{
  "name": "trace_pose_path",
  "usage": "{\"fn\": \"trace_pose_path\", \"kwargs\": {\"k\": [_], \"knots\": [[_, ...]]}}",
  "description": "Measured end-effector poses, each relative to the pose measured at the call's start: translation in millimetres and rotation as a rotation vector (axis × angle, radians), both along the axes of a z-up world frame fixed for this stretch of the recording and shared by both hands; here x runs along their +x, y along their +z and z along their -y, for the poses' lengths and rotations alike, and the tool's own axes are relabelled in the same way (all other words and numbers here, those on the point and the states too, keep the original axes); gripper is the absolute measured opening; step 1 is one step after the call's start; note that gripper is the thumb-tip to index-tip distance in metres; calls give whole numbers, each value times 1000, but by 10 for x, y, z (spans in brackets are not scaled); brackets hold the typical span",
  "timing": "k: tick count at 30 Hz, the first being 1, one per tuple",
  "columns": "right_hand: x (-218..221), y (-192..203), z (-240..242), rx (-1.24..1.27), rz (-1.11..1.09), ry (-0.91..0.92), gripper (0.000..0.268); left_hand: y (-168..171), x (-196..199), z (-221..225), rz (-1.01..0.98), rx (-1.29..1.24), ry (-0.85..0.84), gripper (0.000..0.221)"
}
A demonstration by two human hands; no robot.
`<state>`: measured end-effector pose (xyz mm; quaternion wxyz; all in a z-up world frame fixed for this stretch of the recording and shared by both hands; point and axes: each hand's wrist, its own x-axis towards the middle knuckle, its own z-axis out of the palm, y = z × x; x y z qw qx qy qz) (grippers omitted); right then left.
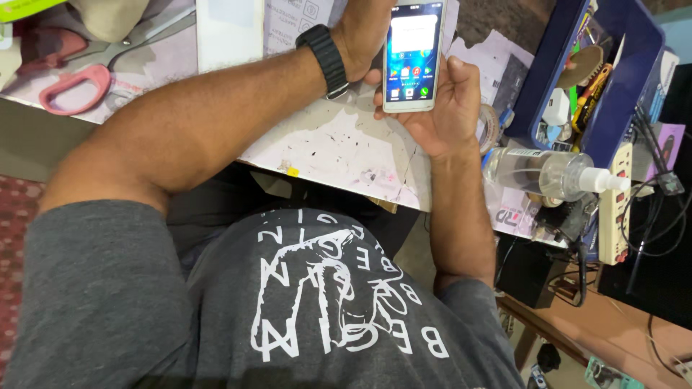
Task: The person removes the back cover of a white smartphone, then uses a thin tool to pry and separate the screen assembly from the frame. The person repeatedly presses the power button to test the display while continuing to work on the edges of the device.
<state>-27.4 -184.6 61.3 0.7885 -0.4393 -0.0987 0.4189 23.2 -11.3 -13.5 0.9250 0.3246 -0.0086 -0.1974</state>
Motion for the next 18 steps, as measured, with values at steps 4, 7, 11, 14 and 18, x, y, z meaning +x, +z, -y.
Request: {"fn": "trace_pose_path", "kwargs": {"k": [4, 7, 11, 14, 18], "knots": [[-6, 1, -12, -2, -13, -11, 67, 82, -67, -3, 49, 26, 1, 42], [-10, -11, -19, 7, -7, -15, 66, 113, -140, -25, 82, 43, 4, 44], [5, -21, -7, 14, -1, -30, 64, 171, -178, -10, 128, 67, 8, 46], [16, -36, 17, 32, 9, -65, 63, 239, -192, -13, 167, 102, 30, 48], [-27, 65, 35, 89, 12, -189, 59, 541, -314, -181, 226, 237, 115, 51]]}}
